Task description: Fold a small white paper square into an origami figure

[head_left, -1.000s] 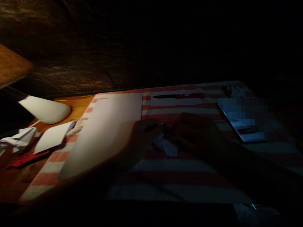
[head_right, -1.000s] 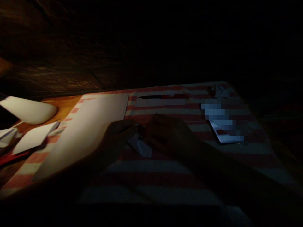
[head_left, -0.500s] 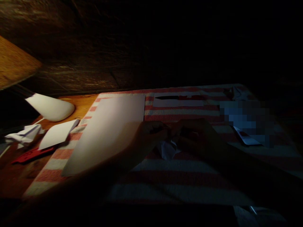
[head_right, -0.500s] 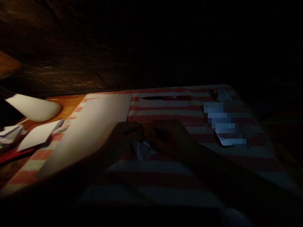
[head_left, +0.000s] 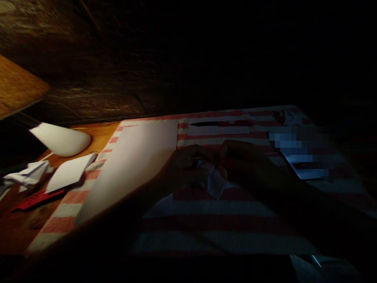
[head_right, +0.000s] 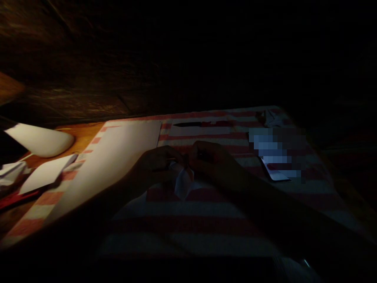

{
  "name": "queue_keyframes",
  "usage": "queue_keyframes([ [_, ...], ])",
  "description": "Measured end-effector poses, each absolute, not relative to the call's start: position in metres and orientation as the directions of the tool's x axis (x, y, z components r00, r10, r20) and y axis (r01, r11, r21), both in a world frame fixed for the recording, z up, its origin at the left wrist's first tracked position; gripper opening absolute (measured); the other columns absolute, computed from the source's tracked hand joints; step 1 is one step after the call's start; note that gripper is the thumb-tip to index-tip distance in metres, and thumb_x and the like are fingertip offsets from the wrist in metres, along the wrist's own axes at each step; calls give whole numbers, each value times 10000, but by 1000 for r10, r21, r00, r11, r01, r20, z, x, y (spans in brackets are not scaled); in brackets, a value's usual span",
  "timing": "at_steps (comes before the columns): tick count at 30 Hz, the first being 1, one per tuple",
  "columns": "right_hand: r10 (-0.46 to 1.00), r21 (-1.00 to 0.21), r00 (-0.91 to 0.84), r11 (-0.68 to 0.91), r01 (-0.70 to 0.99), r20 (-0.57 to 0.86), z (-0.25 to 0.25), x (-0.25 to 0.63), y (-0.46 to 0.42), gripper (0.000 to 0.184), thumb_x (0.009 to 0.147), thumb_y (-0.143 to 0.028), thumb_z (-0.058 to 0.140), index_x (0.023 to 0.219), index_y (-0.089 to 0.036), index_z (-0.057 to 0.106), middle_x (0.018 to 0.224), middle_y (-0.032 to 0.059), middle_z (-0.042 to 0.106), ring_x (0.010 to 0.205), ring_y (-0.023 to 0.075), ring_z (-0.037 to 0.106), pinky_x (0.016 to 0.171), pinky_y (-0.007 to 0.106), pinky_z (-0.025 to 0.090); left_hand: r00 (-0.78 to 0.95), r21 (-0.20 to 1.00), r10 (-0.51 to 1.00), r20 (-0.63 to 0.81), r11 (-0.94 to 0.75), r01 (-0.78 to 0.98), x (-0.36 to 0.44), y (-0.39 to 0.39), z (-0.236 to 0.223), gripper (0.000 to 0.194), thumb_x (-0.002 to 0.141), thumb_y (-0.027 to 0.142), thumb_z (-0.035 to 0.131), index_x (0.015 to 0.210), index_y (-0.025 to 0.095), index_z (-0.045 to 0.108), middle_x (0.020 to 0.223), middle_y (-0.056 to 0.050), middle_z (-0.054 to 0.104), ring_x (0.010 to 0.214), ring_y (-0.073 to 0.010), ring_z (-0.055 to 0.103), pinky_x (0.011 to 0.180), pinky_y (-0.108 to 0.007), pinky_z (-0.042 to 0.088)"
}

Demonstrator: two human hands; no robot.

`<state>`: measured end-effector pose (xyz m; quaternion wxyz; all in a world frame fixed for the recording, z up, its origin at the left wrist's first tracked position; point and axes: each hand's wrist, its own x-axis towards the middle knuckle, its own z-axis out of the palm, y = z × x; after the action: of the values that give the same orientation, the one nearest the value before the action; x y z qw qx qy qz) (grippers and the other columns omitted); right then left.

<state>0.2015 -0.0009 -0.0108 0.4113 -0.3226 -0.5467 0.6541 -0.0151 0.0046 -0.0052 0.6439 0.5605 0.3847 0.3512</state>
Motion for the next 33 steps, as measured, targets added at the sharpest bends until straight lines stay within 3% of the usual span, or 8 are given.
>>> queue_keyframes([
  [3,881,-987,-470,-27,-161,52,-8,201,-3,93,869,-217,689,833,-190,609,725,-18,610,638,126,554,594,262,418,414,979,890,-189,206,4,-15,2,-5,381,655,203,853,986,169,666,735,-4,706,539,-120,626,493,-221,519],
  [7,895,-994,-441,22,-109,68,-4,200,-3,97,877,-214,689,838,-187,604,748,-27,600,632,108,535,572,245,403,369,973,904,-216,230,6,-15,-1,-1,438,653,208,858,1048,174,674,649,20,665,475,-109,580,440,-210,483],
  [14,934,-996,-349,82,15,72,-1,196,-4,99,843,-188,708,852,-177,610,800,-12,622,676,113,585,587,235,457,339,978,921,-189,207,-17,-12,-3,1,441,620,179,859,1020,176,673,759,-12,713,582,-153,667,525,-270,598],
  [20,961,-990,-244,137,26,127,-3,192,-6,165,820,-170,721,889,-190,573,908,-2,649,717,116,614,606,237,498,290,988,946,-142,155,-23,-11,-6,1,426,609,164,867,993,161,682,820,-20,727,588,-137,671,533,-255,607],
  [33,986,-996,-144,89,-13,90,2,187,-12,205,778,-259,790,810,-194,598,756,-19,614,638,113,564,552,239,455,190,997,981,-31,18,70,-9,-14,1,370,642,202,863,989,161,740,816,-44,744,679,-159,679,568,-230,568],
])
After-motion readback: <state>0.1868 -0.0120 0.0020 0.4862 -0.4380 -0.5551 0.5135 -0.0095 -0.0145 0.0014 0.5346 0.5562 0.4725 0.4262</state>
